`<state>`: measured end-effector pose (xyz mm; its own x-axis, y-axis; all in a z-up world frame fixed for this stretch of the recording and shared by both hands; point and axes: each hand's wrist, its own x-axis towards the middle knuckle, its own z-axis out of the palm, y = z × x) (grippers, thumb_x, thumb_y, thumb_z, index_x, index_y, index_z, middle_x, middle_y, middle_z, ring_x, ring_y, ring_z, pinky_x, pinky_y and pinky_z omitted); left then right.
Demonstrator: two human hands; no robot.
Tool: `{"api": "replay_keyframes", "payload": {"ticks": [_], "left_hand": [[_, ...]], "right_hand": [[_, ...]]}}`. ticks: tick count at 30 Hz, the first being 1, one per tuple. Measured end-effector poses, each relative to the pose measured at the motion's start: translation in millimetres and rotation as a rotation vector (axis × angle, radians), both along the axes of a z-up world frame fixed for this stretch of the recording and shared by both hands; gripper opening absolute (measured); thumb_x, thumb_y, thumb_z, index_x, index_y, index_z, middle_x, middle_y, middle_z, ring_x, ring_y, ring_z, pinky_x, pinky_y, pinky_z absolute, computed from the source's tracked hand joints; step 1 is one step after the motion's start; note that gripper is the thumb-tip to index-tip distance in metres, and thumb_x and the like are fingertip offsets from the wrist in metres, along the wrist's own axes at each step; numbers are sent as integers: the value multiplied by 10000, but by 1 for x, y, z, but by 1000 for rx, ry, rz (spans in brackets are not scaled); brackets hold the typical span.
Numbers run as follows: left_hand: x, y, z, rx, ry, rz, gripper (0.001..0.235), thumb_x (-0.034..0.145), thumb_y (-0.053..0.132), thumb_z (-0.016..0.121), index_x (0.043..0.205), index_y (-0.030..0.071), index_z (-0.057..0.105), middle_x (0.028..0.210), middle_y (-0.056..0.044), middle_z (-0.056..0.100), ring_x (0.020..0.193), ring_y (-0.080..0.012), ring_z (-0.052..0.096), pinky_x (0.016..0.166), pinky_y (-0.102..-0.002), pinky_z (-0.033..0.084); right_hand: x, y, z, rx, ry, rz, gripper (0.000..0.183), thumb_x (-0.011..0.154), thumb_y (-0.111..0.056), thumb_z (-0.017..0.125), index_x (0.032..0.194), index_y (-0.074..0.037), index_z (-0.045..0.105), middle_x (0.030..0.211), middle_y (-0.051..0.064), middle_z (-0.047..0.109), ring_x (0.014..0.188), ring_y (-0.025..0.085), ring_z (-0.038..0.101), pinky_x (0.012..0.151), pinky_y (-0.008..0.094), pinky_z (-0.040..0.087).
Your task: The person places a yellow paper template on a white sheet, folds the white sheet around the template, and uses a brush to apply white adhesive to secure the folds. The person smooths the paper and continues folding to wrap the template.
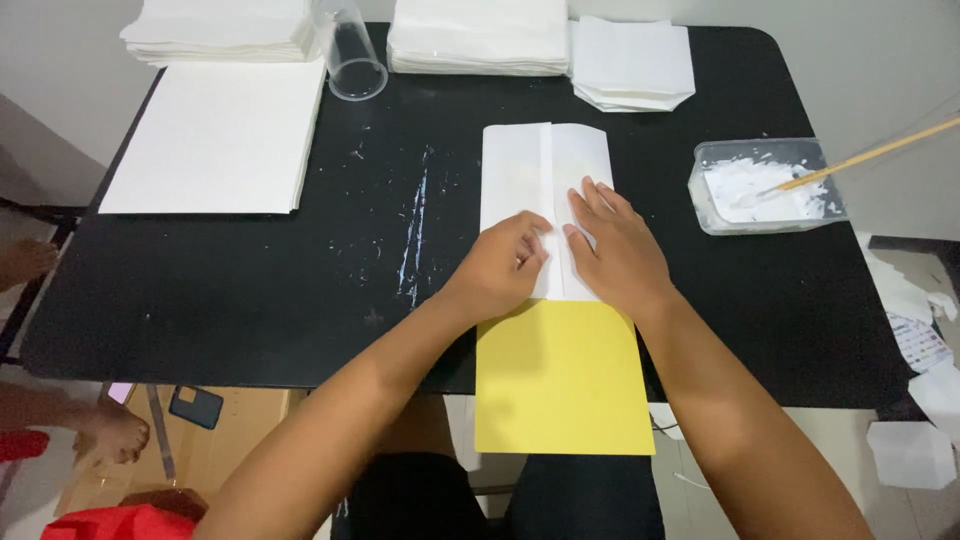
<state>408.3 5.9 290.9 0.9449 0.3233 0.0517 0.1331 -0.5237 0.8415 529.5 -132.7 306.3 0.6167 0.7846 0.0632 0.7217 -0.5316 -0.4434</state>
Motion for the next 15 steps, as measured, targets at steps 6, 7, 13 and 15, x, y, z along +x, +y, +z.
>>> {"api": "replay_keyframes", "payload": {"ticks": [6,7,13,15], "left_hand": [[-21,0,-2,517,-77,25,477,950,335,692,1351,85,625,1393,-145,569,1395,-338,489,1142,-493,407],[-24,-6,7,516,-78,24,477,950,335,692,1351,85,625,1393,-145,569,1395,-338,489,1142,-493,407],[-33,-19,24,331,-157,120,674,1038,308,461,1579,-50,276,1652,-348,196,1505,-606,66,1210,-718,59],[-31,-16,19,168,-56,154,728,1062,404,319,1612,-19,97,1670,-350,58,1520,-511,171,1247,-579,80]], "right_hand": [[6,-1,-10,3,-21,18,511,1096,-315,387,1567,-128,455,1642,164,375,1543,334,285,1237,532,236],[7,0,-11,2,-22,17,511,1096,-315,387,1567,-128,455,1642,164,375,1543,334,285,1237,532,236],[5,1,-7,15,-6,3,507,1096,-321,390,1563,-138,462,1639,160,381,1543,332,287,1239,534,235],[-1,-1,0,-2,2,-9,509,1090,-317,391,1559,-136,466,1640,154,378,1545,326,287,1236,524,239]]}}
